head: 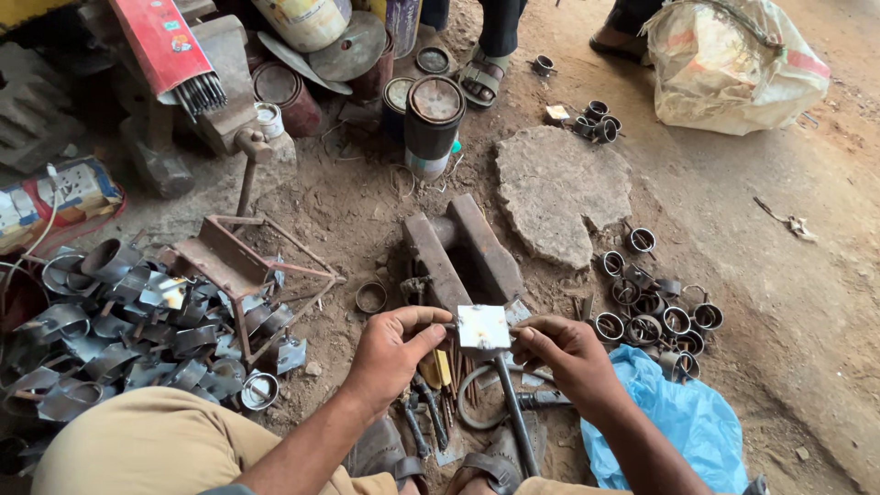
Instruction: The person sits on the ground and uses a hammer to strike a small metal piece held in a vise. They repeatedly adjust the metal piece and hammer it, then remove it to inspect the shape before placing it back in the vise to continue the process.
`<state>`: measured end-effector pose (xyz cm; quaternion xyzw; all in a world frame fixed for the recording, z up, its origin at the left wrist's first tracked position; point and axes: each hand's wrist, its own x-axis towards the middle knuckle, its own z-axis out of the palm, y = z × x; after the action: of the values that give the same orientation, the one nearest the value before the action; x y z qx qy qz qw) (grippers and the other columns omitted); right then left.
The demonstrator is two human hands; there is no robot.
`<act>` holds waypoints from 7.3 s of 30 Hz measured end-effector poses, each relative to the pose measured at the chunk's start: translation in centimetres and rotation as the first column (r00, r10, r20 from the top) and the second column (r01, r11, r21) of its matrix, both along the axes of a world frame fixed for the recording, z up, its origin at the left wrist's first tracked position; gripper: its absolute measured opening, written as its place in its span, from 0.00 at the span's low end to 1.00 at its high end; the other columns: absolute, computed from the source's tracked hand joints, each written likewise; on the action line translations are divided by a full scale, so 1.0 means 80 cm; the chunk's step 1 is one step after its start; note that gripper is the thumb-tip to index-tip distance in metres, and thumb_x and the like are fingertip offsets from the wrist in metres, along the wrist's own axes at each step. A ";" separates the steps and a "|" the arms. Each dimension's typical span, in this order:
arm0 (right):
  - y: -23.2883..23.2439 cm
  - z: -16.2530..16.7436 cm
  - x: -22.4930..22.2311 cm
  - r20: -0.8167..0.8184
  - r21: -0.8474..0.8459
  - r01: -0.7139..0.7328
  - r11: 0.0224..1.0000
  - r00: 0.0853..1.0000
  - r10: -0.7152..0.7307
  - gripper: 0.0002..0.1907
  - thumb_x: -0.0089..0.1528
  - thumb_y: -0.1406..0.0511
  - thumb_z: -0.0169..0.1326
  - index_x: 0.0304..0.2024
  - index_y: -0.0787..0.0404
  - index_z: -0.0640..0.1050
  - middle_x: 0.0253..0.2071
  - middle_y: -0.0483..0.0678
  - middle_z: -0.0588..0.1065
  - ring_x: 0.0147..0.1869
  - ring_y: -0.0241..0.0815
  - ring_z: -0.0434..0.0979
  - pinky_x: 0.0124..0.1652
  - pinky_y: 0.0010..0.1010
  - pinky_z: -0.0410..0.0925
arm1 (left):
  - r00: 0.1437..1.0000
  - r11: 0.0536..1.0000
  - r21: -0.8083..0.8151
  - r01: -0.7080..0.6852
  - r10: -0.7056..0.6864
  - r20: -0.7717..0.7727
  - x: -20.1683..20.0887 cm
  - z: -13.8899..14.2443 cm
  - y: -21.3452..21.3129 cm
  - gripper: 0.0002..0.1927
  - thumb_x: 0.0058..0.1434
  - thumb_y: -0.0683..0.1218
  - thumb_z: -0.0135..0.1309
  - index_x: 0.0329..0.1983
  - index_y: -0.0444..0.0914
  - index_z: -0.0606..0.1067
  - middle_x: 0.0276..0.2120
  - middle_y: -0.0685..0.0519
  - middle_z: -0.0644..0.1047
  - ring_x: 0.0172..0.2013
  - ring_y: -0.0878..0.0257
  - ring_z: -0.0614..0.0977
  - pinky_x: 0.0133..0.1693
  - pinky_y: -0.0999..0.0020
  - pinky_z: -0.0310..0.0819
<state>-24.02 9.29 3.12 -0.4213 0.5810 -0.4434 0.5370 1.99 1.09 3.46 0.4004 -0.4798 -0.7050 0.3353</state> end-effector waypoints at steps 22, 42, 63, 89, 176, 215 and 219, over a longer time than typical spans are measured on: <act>0.004 -0.013 -0.001 -0.081 0.015 -0.019 1.000 0.996 0.020 0.17 0.70 0.60 0.51 0.33 0.67 0.79 0.26 0.46 0.76 0.31 0.34 0.73 0.34 0.29 0.69 | 0.932 0.995 -0.080 0.066 -0.033 0.361 0.004 0.026 0.004 0.12 0.62 0.48 0.60 0.43 0.37 0.84 0.29 0.54 0.86 0.28 0.70 0.84 0.31 0.72 0.78; 0.001 -0.014 0.007 -0.054 0.049 0.000 0.999 0.999 0.003 0.13 0.67 0.63 0.52 0.44 0.69 0.80 0.32 0.48 0.79 0.36 0.35 0.79 0.39 0.32 0.77 | 0.961 0.986 -0.157 0.050 -0.005 0.277 0.004 0.007 0.001 0.10 0.59 0.43 0.62 0.44 0.37 0.84 0.35 0.55 0.87 0.33 0.72 0.83 0.37 0.74 0.79; 0.001 -0.023 0.001 0.020 0.034 -0.019 0.999 1.000 0.019 0.16 0.69 0.60 0.50 0.39 0.68 0.78 0.32 0.48 0.77 0.35 0.35 0.77 0.39 0.33 0.75 | 0.956 0.995 -0.085 0.059 -0.032 0.290 0.003 0.012 0.000 0.11 0.61 0.46 0.60 0.42 0.36 0.84 0.31 0.54 0.87 0.30 0.71 0.84 0.34 0.72 0.79; -0.002 -0.015 0.002 0.034 0.025 0.005 1.000 0.999 -0.006 0.14 0.67 0.63 0.52 0.44 0.69 0.79 0.34 0.50 0.81 0.38 0.37 0.81 0.39 0.33 0.76 | 0.992 0.996 -0.054 0.068 -0.061 0.111 0.000 0.001 -0.003 0.12 0.60 0.40 0.61 0.46 0.33 0.82 0.32 0.51 0.84 0.28 0.69 0.81 0.31 0.73 0.78; 0.009 -0.002 0.034 0.232 0.078 0.018 0.997 0.972 -0.035 0.22 0.62 0.64 0.58 0.56 0.68 0.75 0.46 0.52 0.81 0.47 0.41 0.82 0.47 0.37 0.77 | 0.921 0.962 0.033 0.273 -0.271 0.279 -0.007 0.015 0.004 0.31 0.57 0.44 0.59 0.66 0.41 0.69 0.52 0.53 0.78 0.49 0.65 0.82 0.44 0.64 0.84; 0.006 0.007 0.029 0.512 0.156 0.045 0.987 0.851 -0.120 0.19 0.65 0.68 0.50 0.56 0.72 0.69 0.47 0.60 0.79 0.47 0.52 0.83 0.48 0.41 0.78 | 0.843 0.798 -0.515 0.314 0.016 0.538 0.009 0.047 0.015 0.11 0.58 0.49 0.62 0.41 0.41 0.83 0.38 0.52 0.84 0.40 0.59 0.86 0.42 0.64 0.79; 0.009 0.014 0.031 0.512 0.126 0.024 0.992 0.855 -0.086 0.19 0.65 0.66 0.49 0.57 0.71 0.69 0.47 0.59 0.79 0.48 0.50 0.84 0.48 0.41 0.77 | 0.879 0.790 -0.557 0.258 0.048 0.475 0.010 0.047 0.017 0.10 0.58 0.48 0.61 0.38 0.39 0.83 0.35 0.52 0.84 0.37 0.58 0.86 0.40 0.63 0.79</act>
<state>-21.50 9.99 4.27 -0.2389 0.4521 -0.5211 0.6834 2.77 2.44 7.18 0.4008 -0.7673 -0.4153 0.2794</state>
